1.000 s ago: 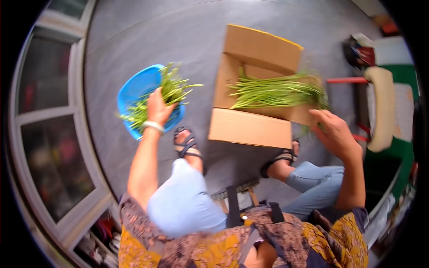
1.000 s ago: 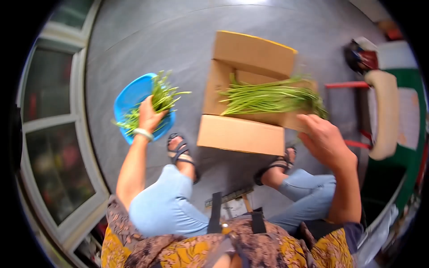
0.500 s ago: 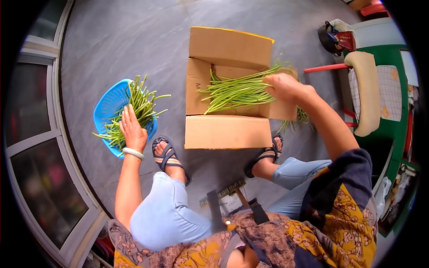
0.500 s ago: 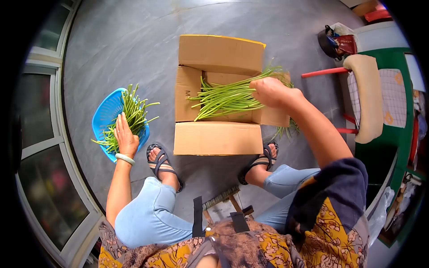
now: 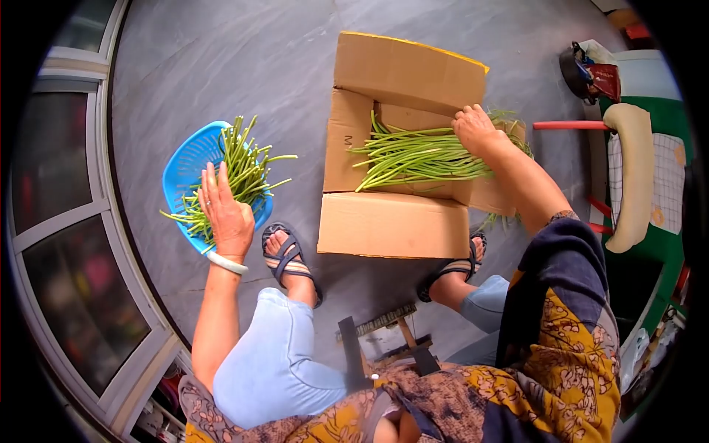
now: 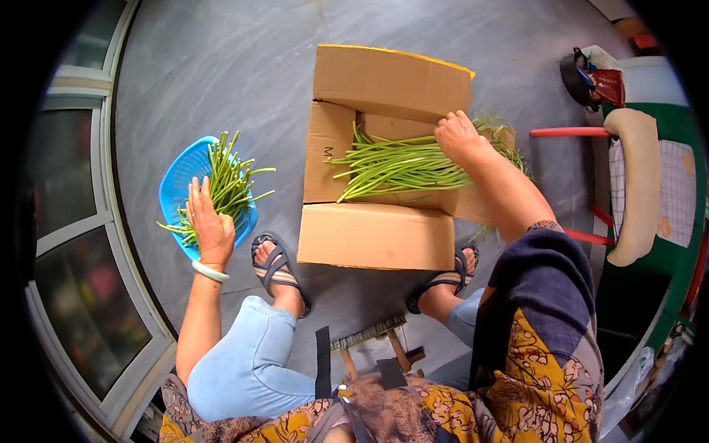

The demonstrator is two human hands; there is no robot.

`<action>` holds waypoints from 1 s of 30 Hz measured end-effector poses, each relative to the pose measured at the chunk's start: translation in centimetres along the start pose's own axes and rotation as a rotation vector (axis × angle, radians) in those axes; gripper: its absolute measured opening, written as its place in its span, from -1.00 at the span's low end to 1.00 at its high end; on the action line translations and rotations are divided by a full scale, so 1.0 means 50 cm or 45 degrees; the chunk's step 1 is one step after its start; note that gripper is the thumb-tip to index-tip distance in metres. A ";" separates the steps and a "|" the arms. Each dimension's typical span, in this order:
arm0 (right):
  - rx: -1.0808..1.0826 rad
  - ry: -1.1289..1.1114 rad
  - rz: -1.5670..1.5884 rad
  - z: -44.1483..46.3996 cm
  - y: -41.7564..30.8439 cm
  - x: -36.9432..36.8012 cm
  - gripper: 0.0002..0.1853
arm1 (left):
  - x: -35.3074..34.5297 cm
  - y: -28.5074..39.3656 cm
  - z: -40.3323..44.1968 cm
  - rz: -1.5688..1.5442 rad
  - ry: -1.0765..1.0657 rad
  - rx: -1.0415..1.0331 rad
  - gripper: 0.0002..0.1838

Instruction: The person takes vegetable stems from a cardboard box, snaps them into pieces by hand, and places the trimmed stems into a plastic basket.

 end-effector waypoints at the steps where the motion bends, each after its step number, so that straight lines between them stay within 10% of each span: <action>1: 0.006 0.018 0.025 -0.011 0.004 0.015 -0.78 | 0.012 0.005 0.005 0.002 0.034 -0.008 -0.16; 11: -0.021 0.243 0.241 -0.250 -0.009 0.248 -0.83 | 0.139 0.149 0.043 -0.238 0.122 -0.192 -0.31; 22: 0.186 0.830 1.033 -0.617 -0.104 0.530 -0.85 | 0.407 0.673 -0.064 -0.509 -0.005 -1.127 -0.51; 25: 0.253 0.774 1.432 -0.680 -0.117 0.540 -0.75 | 0.338 0.685 -0.074 -0.468 -0.612 -0.815 -0.66; 30: 0.295 0.500 2.052 -0.693 -0.102 0.452 -0.75 | 0.364 0.663 -0.100 -0.958 -0.838 -0.598 -0.74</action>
Point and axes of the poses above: each hand's wrist, its own z-axis towards the middle knuckle, its own x-axis out of the back of the hand, y = z × x, the point moved 10 cm from there along z, towards the middle knuckle, and after that the axes turned 1 degree about x, right-handed, at the moved point
